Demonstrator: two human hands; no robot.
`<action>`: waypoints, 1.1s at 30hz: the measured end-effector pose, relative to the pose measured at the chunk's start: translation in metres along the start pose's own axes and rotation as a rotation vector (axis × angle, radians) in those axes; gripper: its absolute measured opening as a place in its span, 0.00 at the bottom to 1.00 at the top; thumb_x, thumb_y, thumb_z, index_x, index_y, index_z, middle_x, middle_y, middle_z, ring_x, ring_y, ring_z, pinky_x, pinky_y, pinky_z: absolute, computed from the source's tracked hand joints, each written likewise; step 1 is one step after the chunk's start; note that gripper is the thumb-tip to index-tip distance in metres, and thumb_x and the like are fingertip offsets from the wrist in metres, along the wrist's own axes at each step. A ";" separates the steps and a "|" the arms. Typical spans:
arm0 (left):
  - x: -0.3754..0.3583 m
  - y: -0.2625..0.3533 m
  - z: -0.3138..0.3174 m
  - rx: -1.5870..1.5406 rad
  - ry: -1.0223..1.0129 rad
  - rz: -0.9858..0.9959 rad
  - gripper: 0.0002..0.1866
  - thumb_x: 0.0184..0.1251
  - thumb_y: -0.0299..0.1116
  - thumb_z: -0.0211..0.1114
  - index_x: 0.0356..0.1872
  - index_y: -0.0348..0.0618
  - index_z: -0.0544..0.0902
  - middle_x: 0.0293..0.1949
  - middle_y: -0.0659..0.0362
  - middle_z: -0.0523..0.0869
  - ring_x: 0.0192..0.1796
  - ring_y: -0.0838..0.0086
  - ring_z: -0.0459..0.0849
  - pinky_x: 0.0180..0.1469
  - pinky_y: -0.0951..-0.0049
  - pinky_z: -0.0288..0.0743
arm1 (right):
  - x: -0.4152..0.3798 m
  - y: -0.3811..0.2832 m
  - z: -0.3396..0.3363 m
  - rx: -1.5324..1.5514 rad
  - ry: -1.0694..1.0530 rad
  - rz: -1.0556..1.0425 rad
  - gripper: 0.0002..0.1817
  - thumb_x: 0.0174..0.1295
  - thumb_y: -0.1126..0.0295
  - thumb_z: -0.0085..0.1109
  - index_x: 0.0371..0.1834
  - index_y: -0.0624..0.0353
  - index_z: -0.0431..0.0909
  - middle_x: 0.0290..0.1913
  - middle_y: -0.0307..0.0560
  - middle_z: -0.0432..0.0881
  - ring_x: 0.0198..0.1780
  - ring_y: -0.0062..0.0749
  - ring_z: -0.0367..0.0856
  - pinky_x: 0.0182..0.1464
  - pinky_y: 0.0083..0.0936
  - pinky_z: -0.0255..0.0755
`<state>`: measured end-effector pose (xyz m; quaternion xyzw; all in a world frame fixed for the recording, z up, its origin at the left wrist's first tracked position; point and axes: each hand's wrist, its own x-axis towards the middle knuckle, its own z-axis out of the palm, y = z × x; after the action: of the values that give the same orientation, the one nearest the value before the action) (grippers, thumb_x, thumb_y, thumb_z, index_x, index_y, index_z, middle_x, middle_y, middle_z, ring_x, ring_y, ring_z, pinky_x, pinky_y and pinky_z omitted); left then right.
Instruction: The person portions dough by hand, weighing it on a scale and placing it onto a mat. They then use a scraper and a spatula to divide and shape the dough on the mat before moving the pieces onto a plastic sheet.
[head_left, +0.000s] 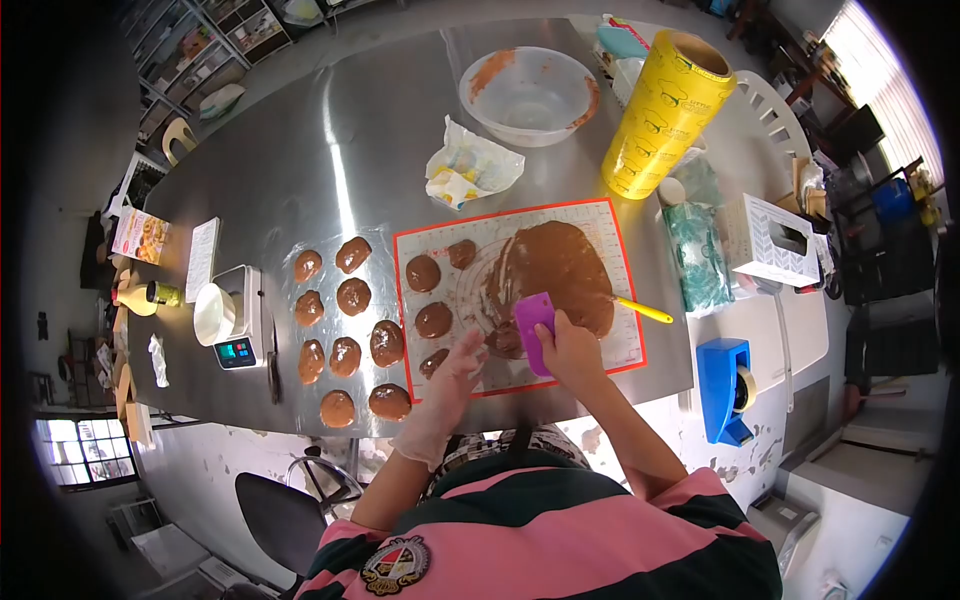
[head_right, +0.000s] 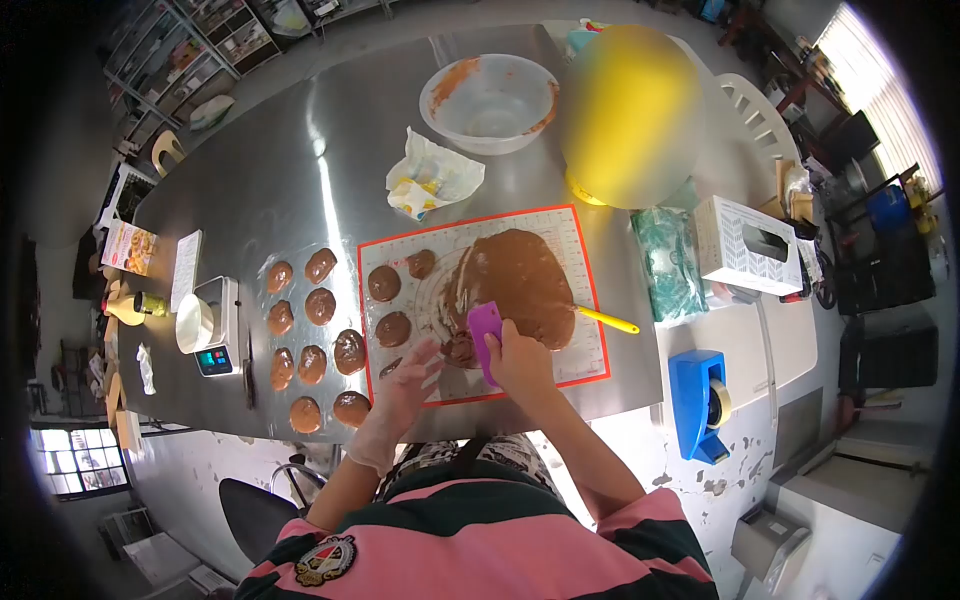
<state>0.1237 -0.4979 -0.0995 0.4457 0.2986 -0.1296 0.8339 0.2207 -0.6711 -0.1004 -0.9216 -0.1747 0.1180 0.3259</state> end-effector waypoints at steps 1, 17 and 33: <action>0.006 -0.008 0.000 0.000 -0.004 0.000 0.36 0.53 0.36 0.52 0.66 0.41 0.55 0.67 0.55 0.58 0.66 0.64 0.58 0.66 0.57 0.46 | 0.000 0.004 0.003 -0.047 -0.045 -0.016 0.14 0.61 0.59 0.47 0.32 0.61 0.67 0.18 0.59 0.76 0.23 0.56 0.77 0.28 0.48 0.69; 0.025 -0.037 -0.006 0.787 0.207 0.583 0.26 0.51 0.23 0.55 0.56 0.41 0.69 0.47 0.48 0.75 0.52 0.60 0.72 0.54 0.64 0.66 | 0.008 -0.006 0.011 -0.021 -0.192 -0.182 0.14 0.60 0.58 0.47 0.35 0.60 0.69 0.21 0.59 0.77 0.25 0.55 0.77 0.29 0.48 0.70; 0.010 -0.022 0.016 0.836 0.198 0.623 0.37 0.45 0.27 0.67 0.59 0.35 0.59 0.49 0.43 0.73 0.53 0.53 0.73 0.55 0.60 0.66 | 0.042 -0.012 0.033 -0.212 -0.345 -0.230 0.14 0.60 0.59 0.47 0.35 0.60 0.70 0.25 0.56 0.79 0.30 0.52 0.79 0.32 0.46 0.70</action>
<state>0.1274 -0.5232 -0.1131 0.8179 0.1521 0.0592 0.5518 0.2453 -0.6266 -0.1221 -0.8910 -0.3429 0.2171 0.2037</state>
